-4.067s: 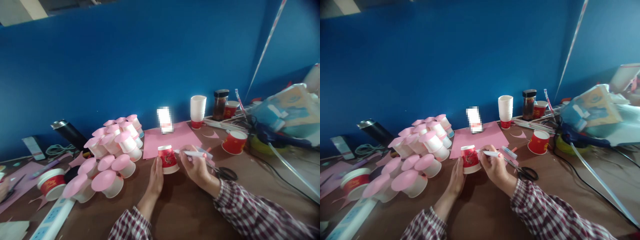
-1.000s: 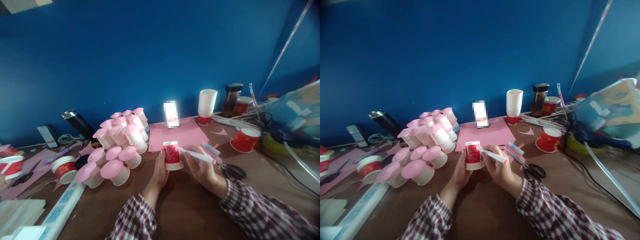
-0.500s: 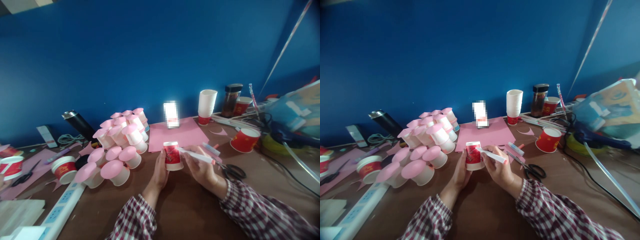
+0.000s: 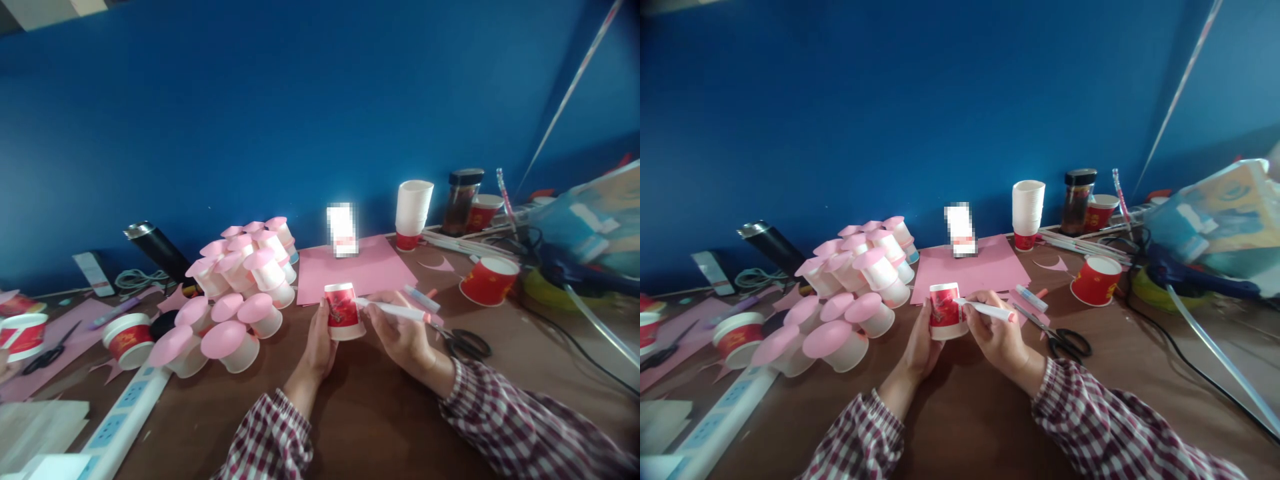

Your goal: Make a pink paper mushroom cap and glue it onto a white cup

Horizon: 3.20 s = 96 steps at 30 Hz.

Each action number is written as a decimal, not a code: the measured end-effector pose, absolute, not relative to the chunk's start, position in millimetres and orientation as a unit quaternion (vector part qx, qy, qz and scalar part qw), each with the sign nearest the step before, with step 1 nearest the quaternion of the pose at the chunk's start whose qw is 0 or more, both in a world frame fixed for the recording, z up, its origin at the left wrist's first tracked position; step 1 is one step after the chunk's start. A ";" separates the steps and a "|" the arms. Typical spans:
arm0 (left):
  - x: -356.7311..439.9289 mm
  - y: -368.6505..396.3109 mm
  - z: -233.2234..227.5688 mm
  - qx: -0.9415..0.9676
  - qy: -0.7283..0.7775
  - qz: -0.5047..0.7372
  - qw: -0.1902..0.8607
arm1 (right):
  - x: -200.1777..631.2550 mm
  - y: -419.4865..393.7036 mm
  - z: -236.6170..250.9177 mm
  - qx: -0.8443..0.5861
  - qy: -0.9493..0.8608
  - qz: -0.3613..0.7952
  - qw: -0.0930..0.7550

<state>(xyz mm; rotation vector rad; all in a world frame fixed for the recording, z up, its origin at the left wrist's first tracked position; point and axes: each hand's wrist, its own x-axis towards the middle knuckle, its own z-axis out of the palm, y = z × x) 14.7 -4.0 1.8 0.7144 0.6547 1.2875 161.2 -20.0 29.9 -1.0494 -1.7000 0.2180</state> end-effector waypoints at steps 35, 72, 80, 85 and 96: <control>16.6 -4.1 1.5 0.346 0.285 0.588 0.674 | 160.4 -19.8 32.3 -0.457 -0.711 0.059 0.531; 14.7 -9.7 9.9 0.387 0.345 0.596 0.614 | 158.1 -18.4 24.7 -0.370 -0.759 0.047 0.534; 13.9 -11.7 16.1 0.407 0.367 0.591 0.592 | 158.2 -20.8 27.9 -0.394 -0.756 0.063 0.519; 12.7 -12.7 18.9 0.395 0.376 0.593 0.593 | 157.3 -21.7 29.4 -0.401 -0.759 0.069 0.509; 14.4 -12.0 20.1 0.383 0.364 0.603 0.598 | 158.7 -18.6 26.9 -0.407 -0.756 0.060 0.509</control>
